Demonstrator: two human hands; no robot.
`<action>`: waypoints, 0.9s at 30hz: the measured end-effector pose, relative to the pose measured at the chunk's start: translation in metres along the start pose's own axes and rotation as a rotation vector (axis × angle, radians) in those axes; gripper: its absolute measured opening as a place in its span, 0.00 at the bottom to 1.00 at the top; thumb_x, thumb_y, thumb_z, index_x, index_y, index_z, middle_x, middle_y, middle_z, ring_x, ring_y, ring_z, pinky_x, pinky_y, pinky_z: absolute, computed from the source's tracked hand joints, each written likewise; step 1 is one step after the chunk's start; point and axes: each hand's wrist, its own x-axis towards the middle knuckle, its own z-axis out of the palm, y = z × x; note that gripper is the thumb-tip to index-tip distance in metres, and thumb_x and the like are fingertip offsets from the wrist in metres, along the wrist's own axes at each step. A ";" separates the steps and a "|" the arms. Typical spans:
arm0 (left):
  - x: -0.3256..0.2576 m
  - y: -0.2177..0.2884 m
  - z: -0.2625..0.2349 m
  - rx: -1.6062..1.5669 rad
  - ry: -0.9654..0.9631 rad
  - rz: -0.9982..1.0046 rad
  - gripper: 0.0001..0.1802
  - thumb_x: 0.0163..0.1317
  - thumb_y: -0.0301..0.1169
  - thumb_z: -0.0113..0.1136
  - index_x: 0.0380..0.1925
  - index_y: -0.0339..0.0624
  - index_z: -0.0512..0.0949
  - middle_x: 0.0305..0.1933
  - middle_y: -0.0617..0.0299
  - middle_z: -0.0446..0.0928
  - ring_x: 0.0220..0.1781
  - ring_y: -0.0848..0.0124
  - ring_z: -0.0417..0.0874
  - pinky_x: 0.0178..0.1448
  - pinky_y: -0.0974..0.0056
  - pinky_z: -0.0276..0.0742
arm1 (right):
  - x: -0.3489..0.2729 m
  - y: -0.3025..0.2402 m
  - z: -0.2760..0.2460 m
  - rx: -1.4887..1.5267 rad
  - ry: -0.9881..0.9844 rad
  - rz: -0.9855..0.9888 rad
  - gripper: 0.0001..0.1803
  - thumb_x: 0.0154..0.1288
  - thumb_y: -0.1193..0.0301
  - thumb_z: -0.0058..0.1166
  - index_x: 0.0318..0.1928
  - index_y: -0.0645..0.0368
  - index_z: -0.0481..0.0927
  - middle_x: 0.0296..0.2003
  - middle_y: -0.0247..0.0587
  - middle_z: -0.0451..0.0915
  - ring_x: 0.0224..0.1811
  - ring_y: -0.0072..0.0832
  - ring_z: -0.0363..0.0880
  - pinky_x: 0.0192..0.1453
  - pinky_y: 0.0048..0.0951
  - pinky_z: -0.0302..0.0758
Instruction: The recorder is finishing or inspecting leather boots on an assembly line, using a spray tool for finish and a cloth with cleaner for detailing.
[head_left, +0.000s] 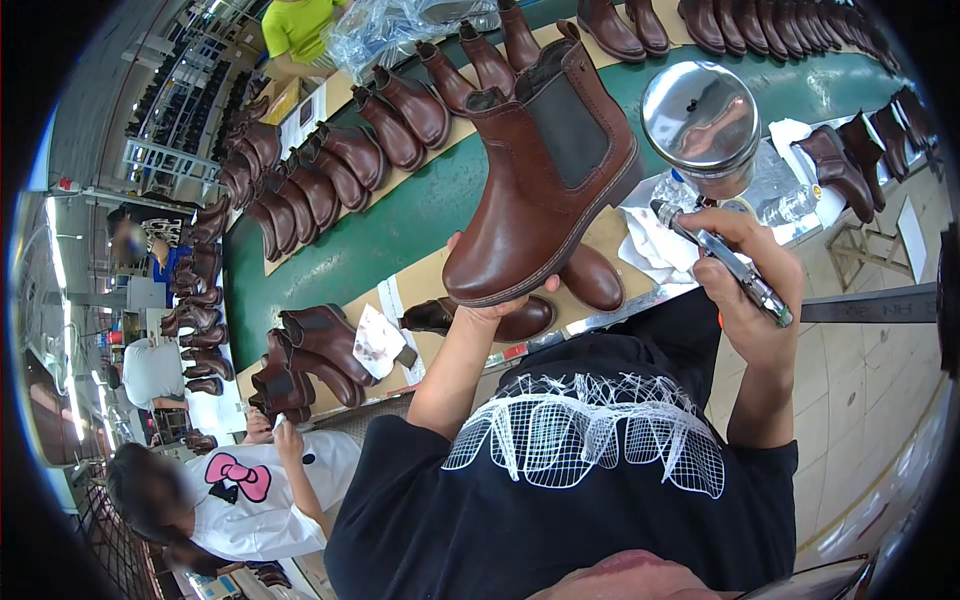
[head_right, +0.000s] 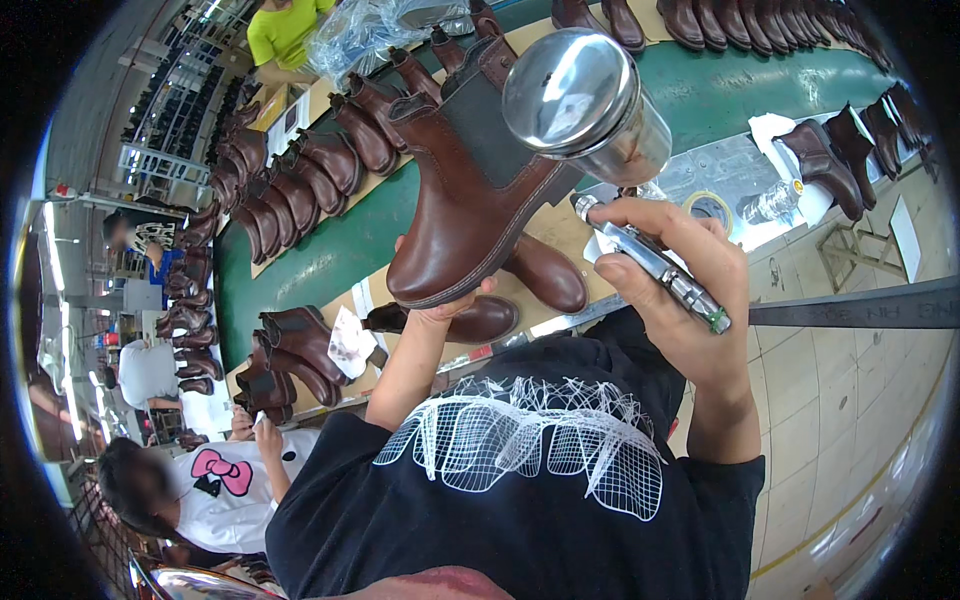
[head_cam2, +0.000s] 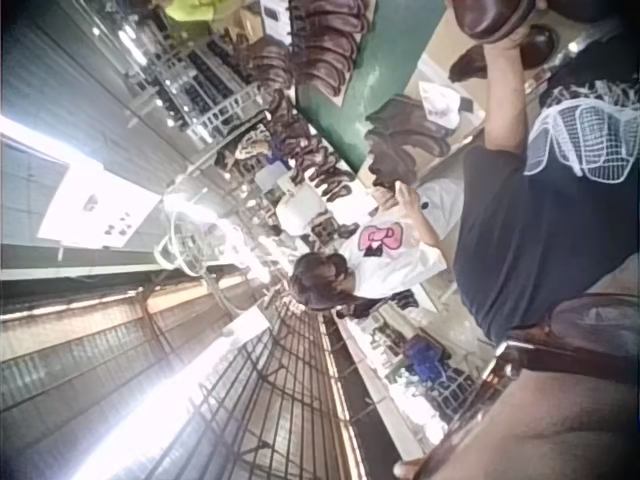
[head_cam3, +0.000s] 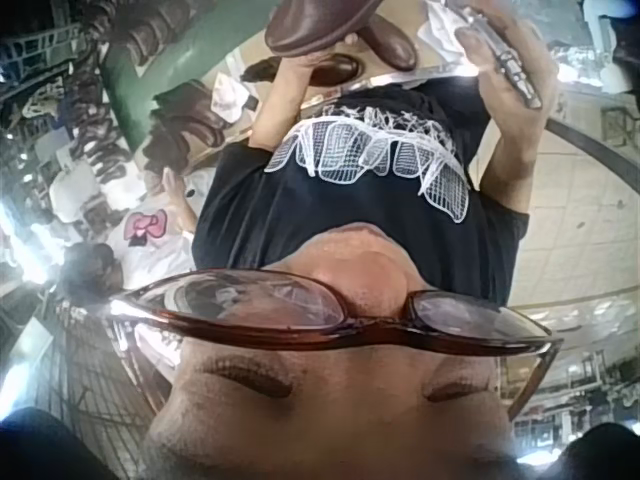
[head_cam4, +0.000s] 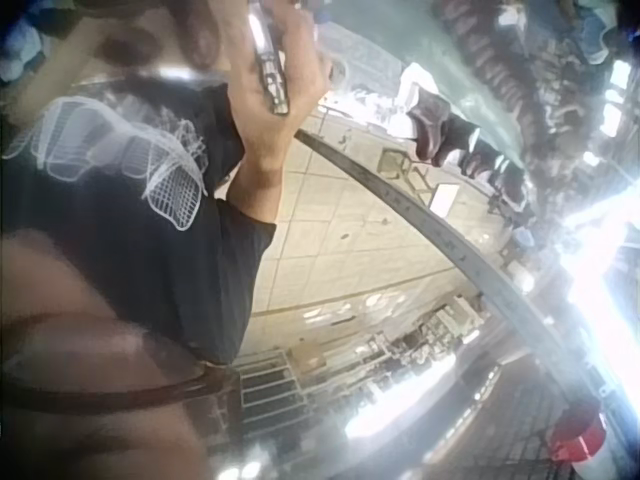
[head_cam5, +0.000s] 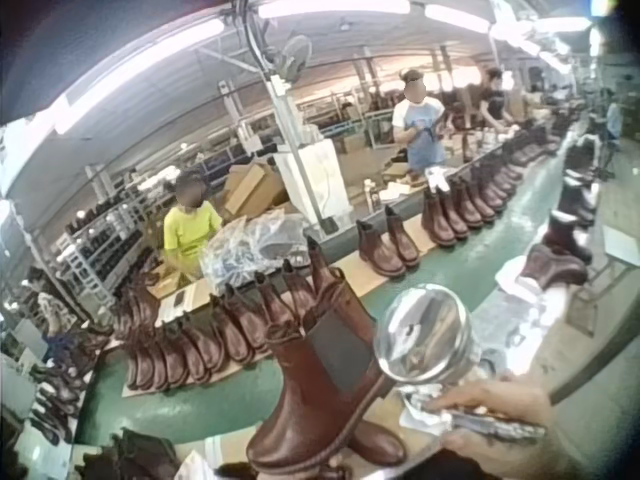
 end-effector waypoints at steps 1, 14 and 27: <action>0.000 0.001 0.000 0.058 0.011 -0.004 0.48 0.61 0.50 0.63 0.75 0.52 0.49 0.71 0.28 0.52 0.59 0.17 0.65 0.25 0.49 0.85 | -0.002 0.000 -0.001 0.009 -0.008 0.031 0.14 0.60 0.67 0.66 0.44 0.60 0.84 0.38 0.39 0.85 0.34 0.25 0.79 0.44 0.26 0.67; -0.003 0.001 0.000 0.111 0.026 0.002 0.47 0.60 0.52 0.63 0.74 0.55 0.51 0.71 0.30 0.53 0.56 0.17 0.67 0.20 0.53 0.85 | -0.017 0.008 0.002 0.111 -0.037 0.147 0.14 0.60 0.67 0.65 0.44 0.61 0.84 0.36 0.40 0.85 0.34 0.26 0.80 0.45 0.26 0.68; 0.002 -0.017 -0.006 0.203 0.120 0.030 0.57 0.54 0.58 0.61 0.76 0.43 0.46 0.72 0.28 0.54 0.61 0.29 0.73 0.62 0.39 0.78 | 0.015 -0.025 -0.004 0.070 -0.016 -0.071 0.18 0.55 0.63 0.68 0.46 0.58 0.84 0.37 0.38 0.85 0.37 0.31 0.81 0.45 0.29 0.68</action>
